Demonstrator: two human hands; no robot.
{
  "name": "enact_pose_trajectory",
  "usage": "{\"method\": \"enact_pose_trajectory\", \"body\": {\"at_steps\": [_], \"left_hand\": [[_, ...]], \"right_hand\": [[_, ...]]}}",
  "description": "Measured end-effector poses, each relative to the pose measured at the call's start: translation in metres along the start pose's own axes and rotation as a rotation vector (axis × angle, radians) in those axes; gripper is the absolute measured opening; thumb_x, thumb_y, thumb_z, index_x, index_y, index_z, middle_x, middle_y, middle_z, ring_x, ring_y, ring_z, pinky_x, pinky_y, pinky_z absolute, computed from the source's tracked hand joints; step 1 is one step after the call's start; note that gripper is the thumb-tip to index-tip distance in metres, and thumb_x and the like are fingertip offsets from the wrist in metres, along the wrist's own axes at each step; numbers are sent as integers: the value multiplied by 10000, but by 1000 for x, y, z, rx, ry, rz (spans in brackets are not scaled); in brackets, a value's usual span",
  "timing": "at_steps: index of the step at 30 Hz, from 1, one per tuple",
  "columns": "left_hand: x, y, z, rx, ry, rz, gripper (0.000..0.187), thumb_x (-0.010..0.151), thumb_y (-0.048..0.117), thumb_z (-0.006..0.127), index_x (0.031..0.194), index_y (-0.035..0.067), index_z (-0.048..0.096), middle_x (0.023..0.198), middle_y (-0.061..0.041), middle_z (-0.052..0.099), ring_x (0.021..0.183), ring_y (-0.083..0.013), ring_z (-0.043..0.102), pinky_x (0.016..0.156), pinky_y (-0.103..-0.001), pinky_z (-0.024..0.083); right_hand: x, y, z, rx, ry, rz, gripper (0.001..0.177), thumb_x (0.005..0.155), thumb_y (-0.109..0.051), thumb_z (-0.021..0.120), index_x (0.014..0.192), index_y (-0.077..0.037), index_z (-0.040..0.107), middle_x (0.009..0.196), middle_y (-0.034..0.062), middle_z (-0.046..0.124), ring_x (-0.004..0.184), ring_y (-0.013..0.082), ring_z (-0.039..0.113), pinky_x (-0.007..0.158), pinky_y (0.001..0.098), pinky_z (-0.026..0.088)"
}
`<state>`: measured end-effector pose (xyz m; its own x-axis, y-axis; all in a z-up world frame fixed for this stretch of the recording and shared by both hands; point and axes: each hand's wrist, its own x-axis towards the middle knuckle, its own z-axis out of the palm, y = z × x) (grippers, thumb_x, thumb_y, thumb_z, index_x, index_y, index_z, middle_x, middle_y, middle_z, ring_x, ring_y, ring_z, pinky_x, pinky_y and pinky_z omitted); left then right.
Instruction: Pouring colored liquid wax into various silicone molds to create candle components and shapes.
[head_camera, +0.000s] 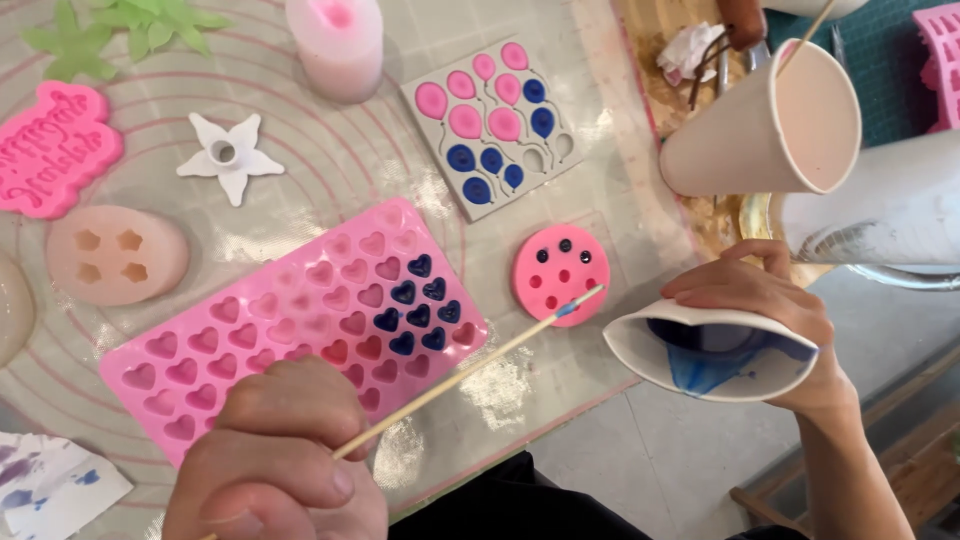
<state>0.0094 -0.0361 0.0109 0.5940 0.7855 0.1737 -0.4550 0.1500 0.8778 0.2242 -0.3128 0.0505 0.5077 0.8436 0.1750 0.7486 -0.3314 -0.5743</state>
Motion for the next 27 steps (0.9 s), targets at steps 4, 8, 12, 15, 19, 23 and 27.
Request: {"method": "enact_pose_trajectory", "body": {"at_steps": [4, 8, 12, 15, 19, 23, 27], "left_hand": [[10, -14, -13, -25, -50, 74, 394, 1091, 378, 477, 831, 89, 540, 728, -103, 595, 592, -149, 531, 594, -331, 483], [33, -9, -28, -68, -406, 134, 311, 1085, 288, 509, 869, 72, 563, 799, -107, 613, 641, -171, 597, 636, -350, 499], [27, 5, -4, -63, -546, 104, 249, 1006, 207, 608, 812, 54, 577, 808, -96, 636, 655, -189, 604, 642, -358, 485], [8, 12, 34, 12, -457, 66, 245, 956, 203, 651, 785, 49, 569, 784, -56, 636, 643, -168, 586, 631, -334, 466], [8, -3, 61, 129, -608, 240, 237, 897, 179, 712, 773, 53, 555, 758, -74, 592, 635, -222, 554, 583, -345, 437], [1, -3, 79, 137, -691, 114, 251, 1056, 176, 707, 891, 61, 558, 873, -90, 572, 768, -256, 573, 672, -346, 469], [-10, -12, 78, 229, -704, 253, 302, 1087, 239, 697, 916, 62, 522, 904, -89, 559, 763, -259, 562, 697, -361, 470]], "right_hand": [[-4, 9, 6, 68, 45, 24, 416, 819, -210, 826, 1174, -125, 626, 1094, 114, 754, 956, 201, 748, 978, 365, 423], [7, 2, 20, 179, 167, 5, 450, 892, -311, 789, 1232, -128, 558, 1127, 136, 713, 1039, 242, 720, 1032, 383, 409], [1, -1, 25, 171, 216, -26, 368, 976, -321, 711, 1216, -121, 516, 1130, 162, 691, 1042, 259, 702, 1061, 404, 398], [-11, 2, 25, 189, 215, -14, 247, 1058, -282, 621, 1223, -121, 533, 1187, 190, 710, 1047, 252, 719, 1041, 371, 374], [-14, -2, 21, 176, 210, -25, 223, 1067, -262, 608, 1203, -101, 536, 1177, 204, 716, 1044, 259, 728, 995, 352, 379], [-8, -11, 19, 135, 202, -46, 191, 1071, -259, 572, 1152, -87, 548, 1120, 187, 729, 1038, 264, 738, 1033, 390, 410], [-9, -12, 16, 109, 193, -63, 192, 1052, -254, 565, 1115, -73, 559, 1059, 176, 730, 1041, 287, 740, 1034, 415, 413]]}}
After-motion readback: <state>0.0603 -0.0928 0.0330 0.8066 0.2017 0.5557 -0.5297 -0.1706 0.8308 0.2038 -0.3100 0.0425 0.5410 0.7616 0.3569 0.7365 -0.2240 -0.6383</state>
